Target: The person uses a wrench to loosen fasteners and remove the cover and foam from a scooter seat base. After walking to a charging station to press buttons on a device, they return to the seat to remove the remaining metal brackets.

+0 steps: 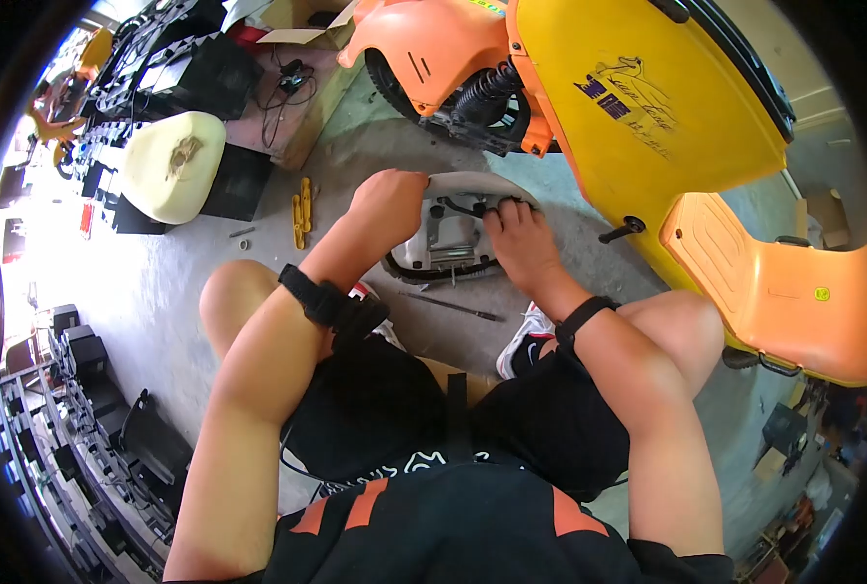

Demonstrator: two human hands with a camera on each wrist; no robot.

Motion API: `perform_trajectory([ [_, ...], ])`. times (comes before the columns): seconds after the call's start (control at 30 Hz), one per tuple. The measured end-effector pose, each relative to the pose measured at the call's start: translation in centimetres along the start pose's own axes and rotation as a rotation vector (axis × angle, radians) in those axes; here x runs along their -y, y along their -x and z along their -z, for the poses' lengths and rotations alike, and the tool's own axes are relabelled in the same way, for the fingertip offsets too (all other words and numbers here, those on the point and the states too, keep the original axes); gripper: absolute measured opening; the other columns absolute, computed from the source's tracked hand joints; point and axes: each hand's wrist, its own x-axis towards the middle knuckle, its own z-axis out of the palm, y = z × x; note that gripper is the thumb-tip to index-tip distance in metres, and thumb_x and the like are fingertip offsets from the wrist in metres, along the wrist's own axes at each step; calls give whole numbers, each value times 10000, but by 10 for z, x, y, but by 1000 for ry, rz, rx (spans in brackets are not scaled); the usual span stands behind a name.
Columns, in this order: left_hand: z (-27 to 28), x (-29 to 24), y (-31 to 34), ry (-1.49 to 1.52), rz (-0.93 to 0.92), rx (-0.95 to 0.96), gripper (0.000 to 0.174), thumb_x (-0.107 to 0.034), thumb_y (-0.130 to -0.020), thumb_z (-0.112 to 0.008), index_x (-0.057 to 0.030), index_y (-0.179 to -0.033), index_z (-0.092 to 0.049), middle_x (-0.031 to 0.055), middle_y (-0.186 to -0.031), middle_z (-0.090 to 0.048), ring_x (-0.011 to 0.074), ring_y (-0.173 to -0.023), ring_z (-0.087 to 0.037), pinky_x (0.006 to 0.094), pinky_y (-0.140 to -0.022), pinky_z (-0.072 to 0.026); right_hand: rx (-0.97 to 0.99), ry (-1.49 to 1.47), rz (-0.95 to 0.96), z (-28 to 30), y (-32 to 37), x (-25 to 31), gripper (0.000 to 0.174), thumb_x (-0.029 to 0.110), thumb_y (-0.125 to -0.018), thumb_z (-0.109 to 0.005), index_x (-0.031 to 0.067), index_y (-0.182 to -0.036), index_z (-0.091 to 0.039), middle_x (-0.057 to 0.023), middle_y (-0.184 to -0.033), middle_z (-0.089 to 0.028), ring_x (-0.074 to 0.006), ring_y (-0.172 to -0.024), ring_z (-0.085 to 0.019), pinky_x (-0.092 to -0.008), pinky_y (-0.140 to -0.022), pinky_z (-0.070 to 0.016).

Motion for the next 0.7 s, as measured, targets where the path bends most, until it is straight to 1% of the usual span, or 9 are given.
perform_trajectory([
  [0.07,3,1,2,3,29,15,258,-9,-722,-545,-39,-955,-650,185,-881,-660,366,-907,-627,444,-777,-498,-27,-5,21,-1,0,-1,262,134,-766,-571,102,-1026,-552,-85,-1030,-497,-259,-982,-523,-360,-793,-449],
  [0.13,2,3,2,7,24,1,263,-7,-718,-546,-37,-959,-647,189,-881,-658,371,-906,-626,447,-776,-497,-176,17,114,-1,-2,-2,269,171,-779,-561,141,-1047,-566,-57,-1072,-486,-230,-1031,-484,-358,-850,-393],
  [0.27,-4,9,3,14,2,-44,279,-8,-714,-549,-34,-977,-637,194,-879,-656,381,-899,-625,459,-771,-495,-258,113,163,-5,-6,-2,295,202,-782,-561,188,-1077,-574,-26,-1106,-486,-194,-1077,-456,-350,-898,-344],
  [0.33,-3,8,4,20,15,-52,284,-10,-716,-549,-35,-986,-634,196,-883,-657,380,-899,-626,459,-772,-496,-312,138,190,-8,-9,-3,335,215,-788,-548,235,-1122,-571,-1,-1159,-473,-166,-1113,-437,-354,-938,-314],
  [0.37,-3,7,4,28,32,-62,289,-12,-718,-549,-36,-994,-631,198,-886,-657,380,-898,-628,460,-773,-497,-312,137,190,-9,-9,-3,335,215,-788,-548,235,-1122,-571,-1,-1159,-473,-166,-1113,-437,-354,-938,-314],
  [0.43,-2,7,4,36,46,-58,285,-15,-721,-549,-32,-994,-630,200,-885,-658,379,-899,-629,458,-775,-498,-370,197,203,-5,-14,-2,405,209,-811,-531,285,-1209,-548,15,-1184,-451,-150,-1131,-419,-363,-965,-304],
  [0.47,-2,7,4,43,59,-54,281,-17,-724,-549,-28,-993,-629,202,-884,-659,379,-899,-631,457,-778,-499,-372,196,204,-6,-16,-3,405,209,-811,-531,285,-1209,-548,15,-1184,-451,-150,-1131,-419,-363,-965,-304],
  [0.53,-4,9,2,36,66,-62,281,-19,-726,-549,-23,-995,-629,201,-879,-660,377,-900,-632,455,-779,-500,-421,178,240,-8,-22,-6,474,207,-835,-512,318,-1296,-505,25,-1203,-437,-145,-1139,-407,-380,-983,-293],
  [0.7,-6,9,-2,17,65,-86,277,-29,-730,-554,-7,-996,-628,198,-871,-664,370,-895,-636,455,-775,-502,-344,213,177,-12,-30,-8,553,196,-842,-513,315,-1377,-434,17,-1227,-416,-162,-1164,-389,-392,-992,-286],
])
